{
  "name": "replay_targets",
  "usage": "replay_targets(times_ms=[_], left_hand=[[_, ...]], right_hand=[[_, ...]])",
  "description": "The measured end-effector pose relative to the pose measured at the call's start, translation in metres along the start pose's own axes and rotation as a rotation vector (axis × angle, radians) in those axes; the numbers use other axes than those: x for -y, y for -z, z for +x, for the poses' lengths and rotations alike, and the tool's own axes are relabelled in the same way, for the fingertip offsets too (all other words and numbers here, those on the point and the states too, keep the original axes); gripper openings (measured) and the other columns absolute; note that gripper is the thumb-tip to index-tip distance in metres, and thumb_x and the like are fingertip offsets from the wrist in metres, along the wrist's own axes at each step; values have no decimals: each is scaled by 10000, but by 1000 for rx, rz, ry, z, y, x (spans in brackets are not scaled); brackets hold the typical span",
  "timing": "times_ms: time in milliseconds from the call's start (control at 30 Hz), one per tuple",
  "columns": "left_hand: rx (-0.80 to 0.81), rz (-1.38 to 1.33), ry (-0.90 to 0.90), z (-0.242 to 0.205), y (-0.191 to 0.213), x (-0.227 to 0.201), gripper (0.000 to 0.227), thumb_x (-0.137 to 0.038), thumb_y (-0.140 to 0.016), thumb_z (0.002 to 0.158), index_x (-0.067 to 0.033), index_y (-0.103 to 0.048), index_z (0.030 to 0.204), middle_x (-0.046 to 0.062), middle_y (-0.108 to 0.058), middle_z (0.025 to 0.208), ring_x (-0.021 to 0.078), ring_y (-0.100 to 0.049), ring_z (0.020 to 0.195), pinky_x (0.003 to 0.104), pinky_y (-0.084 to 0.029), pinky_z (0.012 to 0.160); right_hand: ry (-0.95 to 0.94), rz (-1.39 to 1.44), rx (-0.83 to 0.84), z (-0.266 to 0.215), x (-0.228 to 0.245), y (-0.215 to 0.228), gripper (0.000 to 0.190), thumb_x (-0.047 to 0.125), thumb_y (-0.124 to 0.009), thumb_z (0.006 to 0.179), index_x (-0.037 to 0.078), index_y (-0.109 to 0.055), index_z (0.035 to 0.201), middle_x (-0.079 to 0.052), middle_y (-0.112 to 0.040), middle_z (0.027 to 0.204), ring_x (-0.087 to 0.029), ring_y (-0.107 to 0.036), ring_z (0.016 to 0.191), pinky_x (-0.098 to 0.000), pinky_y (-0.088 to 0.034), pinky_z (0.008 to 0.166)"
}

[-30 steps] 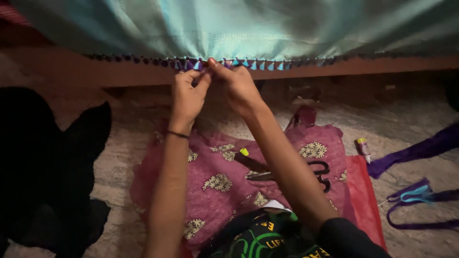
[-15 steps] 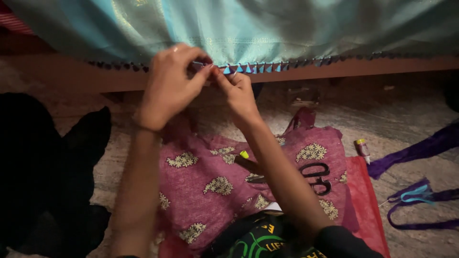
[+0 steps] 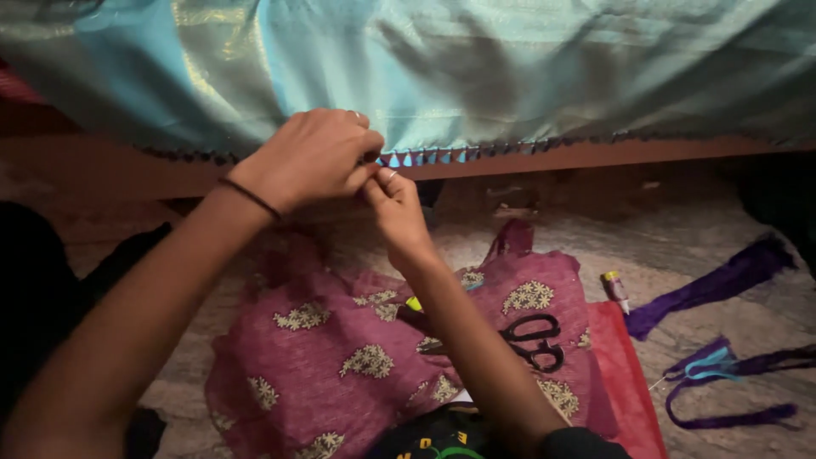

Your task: Attaching and trimming tassels on the edge of a turquoise fabric.

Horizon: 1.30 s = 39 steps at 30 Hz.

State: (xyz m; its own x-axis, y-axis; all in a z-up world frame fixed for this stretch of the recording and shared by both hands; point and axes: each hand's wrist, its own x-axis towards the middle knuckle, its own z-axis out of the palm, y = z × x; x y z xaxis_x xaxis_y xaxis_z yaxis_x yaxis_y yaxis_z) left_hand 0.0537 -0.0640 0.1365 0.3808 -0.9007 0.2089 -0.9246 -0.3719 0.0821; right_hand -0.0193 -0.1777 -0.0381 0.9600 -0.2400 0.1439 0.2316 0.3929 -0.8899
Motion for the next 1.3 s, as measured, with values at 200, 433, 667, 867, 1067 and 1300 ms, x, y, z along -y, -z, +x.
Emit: replay_targets(times_ms=[200,433,667,867,1067,1300], left_hand=[[144,55,27,9,-2,2,179,-230,-696,806,-67,-770,806,193,-719,821,412,-696,798,523,-569,716],[230,226,-28,25,-14,9,233,-263,-701,756,-36,-754,743,242,-708,799,420,-714,761,506,-593,681],[361,290,-108,43,23,-1,300,-366,-684,778,-77,-767,764,205,-715,743,396,-719,708,486,-595,674],[559,170,-17,55,40,-8,278,-366,-690,824,-111,-800,814,165,-743,736,357,-728,706,469,-591,686],[628,188,-18,69,31,3,177,-279,-786,770,-134,-813,869,150,-750,798,337,-743,761,456,-591,690],[656,178,43,67,36,-3,166,-302,-798,786,-200,-846,908,122,-773,820,309,-758,773,445,-593,706]], right_hand=[[119,-403,-169,-5,24,-16,192,86,-581,1040,-13,-708,1144,1,-720,963,-34,-597,888,-226,-509,790],[82,-362,-108,2,27,-7,193,119,-575,1053,-24,-701,1031,47,-648,840,-20,-534,783,-222,-457,675],[176,-635,-132,8,56,5,173,133,-639,1000,-22,-707,966,1,-646,711,-10,-533,716,-235,-463,628],[154,-619,68,18,74,20,189,144,-610,1018,-21,-696,983,-47,-698,806,-61,-609,788,-263,-522,740],[240,-840,150,19,94,14,162,133,-621,989,10,-725,976,-131,-724,891,-212,-708,841,-344,-547,777],[210,-937,172,20,98,14,170,165,-649,973,26,-745,966,-139,-717,877,-243,-703,816,-369,-540,756]])
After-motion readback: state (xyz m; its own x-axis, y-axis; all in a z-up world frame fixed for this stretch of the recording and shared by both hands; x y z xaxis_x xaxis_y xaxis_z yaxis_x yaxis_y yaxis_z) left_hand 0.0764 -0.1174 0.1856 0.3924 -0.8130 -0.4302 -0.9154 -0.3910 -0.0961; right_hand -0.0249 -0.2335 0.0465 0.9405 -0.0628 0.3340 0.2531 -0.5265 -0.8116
